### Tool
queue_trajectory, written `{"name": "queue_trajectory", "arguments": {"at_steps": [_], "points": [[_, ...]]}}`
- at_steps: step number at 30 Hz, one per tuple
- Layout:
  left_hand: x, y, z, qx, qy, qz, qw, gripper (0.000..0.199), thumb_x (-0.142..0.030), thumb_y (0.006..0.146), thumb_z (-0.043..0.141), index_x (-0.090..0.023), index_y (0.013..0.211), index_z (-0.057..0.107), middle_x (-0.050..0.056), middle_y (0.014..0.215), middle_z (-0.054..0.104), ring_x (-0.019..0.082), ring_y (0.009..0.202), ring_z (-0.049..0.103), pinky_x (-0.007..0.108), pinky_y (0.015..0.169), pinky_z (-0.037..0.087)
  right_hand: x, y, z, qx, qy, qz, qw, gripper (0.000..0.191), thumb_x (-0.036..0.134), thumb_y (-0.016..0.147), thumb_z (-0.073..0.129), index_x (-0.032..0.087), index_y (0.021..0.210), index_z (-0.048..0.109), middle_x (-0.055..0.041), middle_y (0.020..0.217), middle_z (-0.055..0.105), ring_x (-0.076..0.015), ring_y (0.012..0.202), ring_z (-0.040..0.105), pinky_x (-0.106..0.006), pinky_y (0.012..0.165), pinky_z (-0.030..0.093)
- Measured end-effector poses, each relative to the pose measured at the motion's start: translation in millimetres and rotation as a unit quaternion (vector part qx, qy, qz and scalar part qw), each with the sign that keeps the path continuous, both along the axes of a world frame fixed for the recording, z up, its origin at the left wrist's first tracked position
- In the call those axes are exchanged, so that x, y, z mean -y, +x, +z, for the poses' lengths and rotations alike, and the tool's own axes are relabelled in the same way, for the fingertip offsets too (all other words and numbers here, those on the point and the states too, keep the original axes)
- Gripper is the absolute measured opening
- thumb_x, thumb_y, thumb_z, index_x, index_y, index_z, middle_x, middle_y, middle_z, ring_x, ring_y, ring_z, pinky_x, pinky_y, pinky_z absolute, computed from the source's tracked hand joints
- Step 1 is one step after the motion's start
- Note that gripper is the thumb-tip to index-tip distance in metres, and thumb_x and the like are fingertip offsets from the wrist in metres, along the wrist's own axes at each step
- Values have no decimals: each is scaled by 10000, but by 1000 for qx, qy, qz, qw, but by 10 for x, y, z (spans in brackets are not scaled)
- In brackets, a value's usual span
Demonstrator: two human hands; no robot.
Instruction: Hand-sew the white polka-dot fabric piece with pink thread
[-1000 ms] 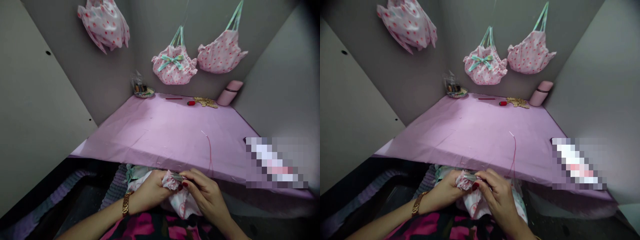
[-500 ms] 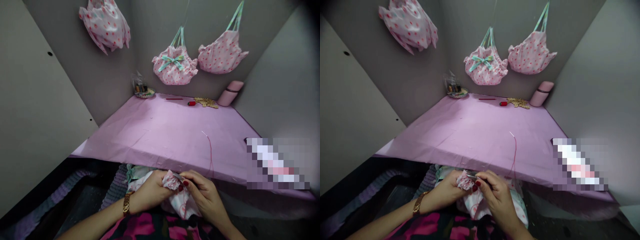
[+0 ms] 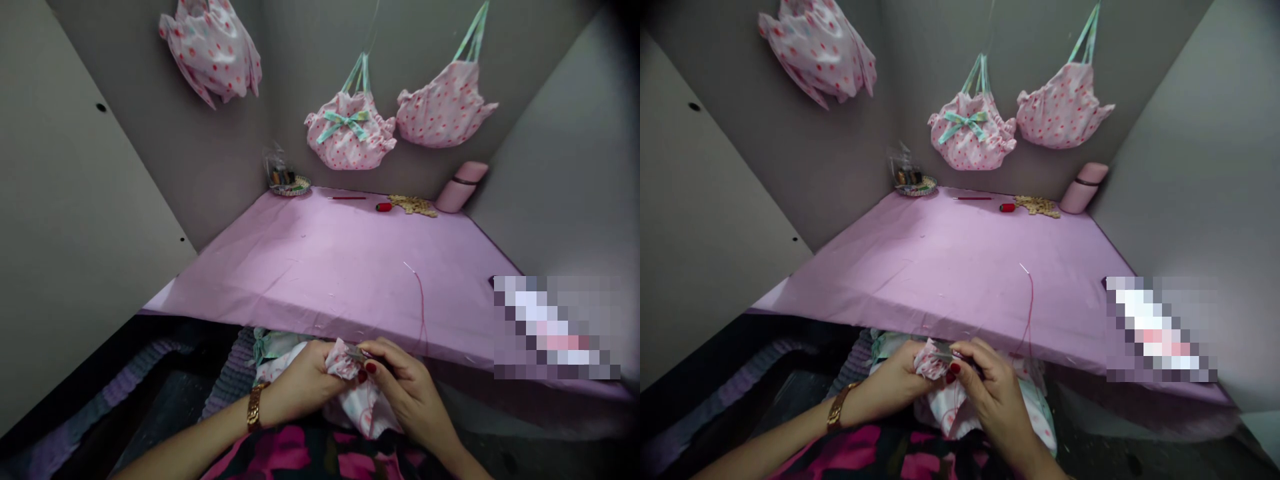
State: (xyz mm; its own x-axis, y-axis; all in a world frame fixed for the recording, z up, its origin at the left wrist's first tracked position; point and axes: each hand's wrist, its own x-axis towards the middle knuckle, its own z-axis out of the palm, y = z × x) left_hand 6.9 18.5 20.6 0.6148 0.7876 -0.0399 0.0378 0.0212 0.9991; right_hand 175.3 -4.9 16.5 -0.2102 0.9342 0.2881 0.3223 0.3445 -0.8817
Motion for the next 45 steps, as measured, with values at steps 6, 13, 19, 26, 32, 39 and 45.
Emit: {"name": "queue_trajectory", "arguments": {"at_steps": [6,13,19,26,32,39,45], "points": [[1,-2,-4,-9,-1,0,1000,121,-211,764,539,-125,739,620,-11,695,533,102,635,428,214,645,378,10,15,14,1,-1,-36,999,153,269,866,495,192,869,627,-22,784,614,-132,737,588,-202,654,455],[2,0,-17,0,6,5,1000,124,-199,767,529,-135,751,635,-14,703,549,105,648,438,221,653,384,-15,28,15,42,26,-19,999,161,264,851,509,197,940,625,-31,815,620,-146,766,596,-227,668,472],[1,-7,-24,-8,2,1,1000,126,-240,770,547,-144,722,613,-20,685,530,104,637,425,226,643,379,-12,17,44,42,22,-17,999,165,279,858,497,190,899,630,-29,762,613,-147,709,593,-230,618,466],[11,-8,-8,-11,7,8,1000,128,-231,772,554,-131,716,613,-27,660,499,94,614,400,209,613,356,1,25,25,23,-1,-21,999,180,290,866,490,191,883,639,-29,766,624,-144,710,598,-220,623,470],[13,-1,-5,4,-16,11,1000,115,-216,755,562,-120,746,624,-10,689,531,101,631,424,218,635,363,1,27,-10,11,1,-63,998,202,326,851,508,186,876,651,-53,830,649,-166,773,615,-226,650,501],[34,6,33,11,-13,21,1000,87,-178,735,572,-134,662,583,-42,633,478,85,592,386,205,600,339,-19,23,-11,50,26,-24,998,197,307,850,503,190,932,638,-49,833,642,-167,777,615,-243,681,500],[40,23,32,23,-57,47,997,72,-195,718,597,-131,685,597,-41,642,502,87,603,409,210,627,348,20,66,-8,77,110,-18,991,180,282,865,497,201,975,614,-60,854,635,-172,787,602,-245,665,487]]}}
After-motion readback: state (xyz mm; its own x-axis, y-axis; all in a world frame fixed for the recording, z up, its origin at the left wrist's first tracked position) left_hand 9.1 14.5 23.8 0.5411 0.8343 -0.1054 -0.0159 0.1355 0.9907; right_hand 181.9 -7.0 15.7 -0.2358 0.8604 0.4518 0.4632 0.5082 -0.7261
